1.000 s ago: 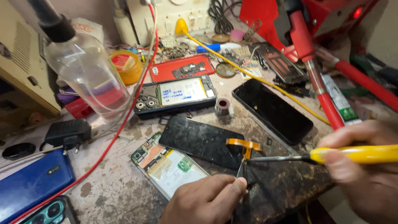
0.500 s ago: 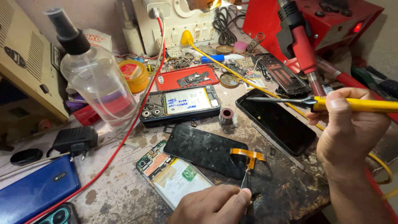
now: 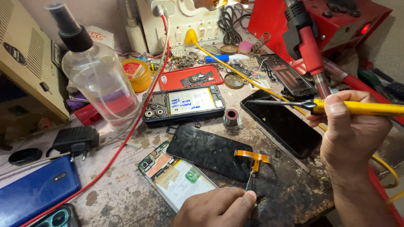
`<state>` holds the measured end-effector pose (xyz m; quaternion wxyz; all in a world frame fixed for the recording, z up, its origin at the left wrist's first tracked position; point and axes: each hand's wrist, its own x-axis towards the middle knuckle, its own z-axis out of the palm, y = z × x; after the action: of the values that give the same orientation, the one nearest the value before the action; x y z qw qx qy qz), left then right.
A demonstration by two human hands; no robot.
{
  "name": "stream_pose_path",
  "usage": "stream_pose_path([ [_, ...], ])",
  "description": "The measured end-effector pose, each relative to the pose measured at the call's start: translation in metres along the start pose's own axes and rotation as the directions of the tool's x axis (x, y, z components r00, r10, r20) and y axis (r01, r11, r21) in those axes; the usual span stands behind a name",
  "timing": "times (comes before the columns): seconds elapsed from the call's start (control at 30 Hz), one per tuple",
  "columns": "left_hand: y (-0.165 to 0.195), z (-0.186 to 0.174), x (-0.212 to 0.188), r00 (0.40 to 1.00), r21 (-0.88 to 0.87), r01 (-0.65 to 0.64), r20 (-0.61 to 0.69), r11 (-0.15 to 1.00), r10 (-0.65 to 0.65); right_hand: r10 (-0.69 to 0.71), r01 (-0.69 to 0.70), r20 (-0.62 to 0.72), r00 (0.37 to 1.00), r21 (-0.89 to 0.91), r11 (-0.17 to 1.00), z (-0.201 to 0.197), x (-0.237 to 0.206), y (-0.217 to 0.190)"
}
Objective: The person removes a protective film from a smartphone screen, then uses a soldering iron to heat and reseat a ribbon cable connector on the display. The person handles the screen and cable throughout, then inspects the screen after reconnection.
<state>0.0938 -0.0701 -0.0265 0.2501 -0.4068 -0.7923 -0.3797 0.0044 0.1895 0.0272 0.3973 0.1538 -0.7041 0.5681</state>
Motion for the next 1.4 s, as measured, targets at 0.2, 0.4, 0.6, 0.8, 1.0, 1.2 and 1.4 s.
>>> stream_pose_path([
  [0.2, 0.001, 0.001, 0.0, 1.0, -0.006, 0.017, 0.012, 1.0, -0.017, -0.017, 0.017, 0.013, 1.0, -0.003, 1.0, -0.002, -0.001, 0.003],
  [0.4, 0.002, -0.001, 0.0, 1.0, 0.011, 0.006, -0.011, 1.0, -0.006, -0.028, 0.027, 0.029, 0.999, 0.024, 0.999, -0.009, -0.005, 0.015],
  [0.6, 0.006, -0.001, 0.001, 0.998, 0.001, 0.035, -0.054, 0.999, -0.035, 0.149, -0.143, -0.088, 0.985, 0.075, 0.987, -0.064, -0.028, 0.026],
  [0.8, 0.007, -0.004, -0.001, 0.999, 0.013, 0.042, -0.032, 0.999, -0.042, -0.003, -0.002, 0.11, 0.994, 0.051, 0.999, -0.129, -0.086, 0.041],
  [1.0, 0.009, -0.005, 0.0, 0.999, 0.017, 0.029, -0.03, 0.999, -0.028, 0.086, -0.087, 0.155, 0.984, 0.002, 0.996, -0.108, -0.1, 0.015],
  [1.2, 0.008, -0.006, -0.001, 1.0, 0.018, 0.023, -0.018, 1.0, -0.023, 0.224, -0.213, 0.166, 0.96, -0.086, 0.973, -0.085, -0.089, -0.022],
  [1.4, 0.008, -0.005, -0.001, 1.0, 0.028, 0.01, -0.022, 1.0, -0.01, 0.189, -0.17, 0.204, 0.961, -0.11, 0.979, -0.081, -0.085, -0.025],
])
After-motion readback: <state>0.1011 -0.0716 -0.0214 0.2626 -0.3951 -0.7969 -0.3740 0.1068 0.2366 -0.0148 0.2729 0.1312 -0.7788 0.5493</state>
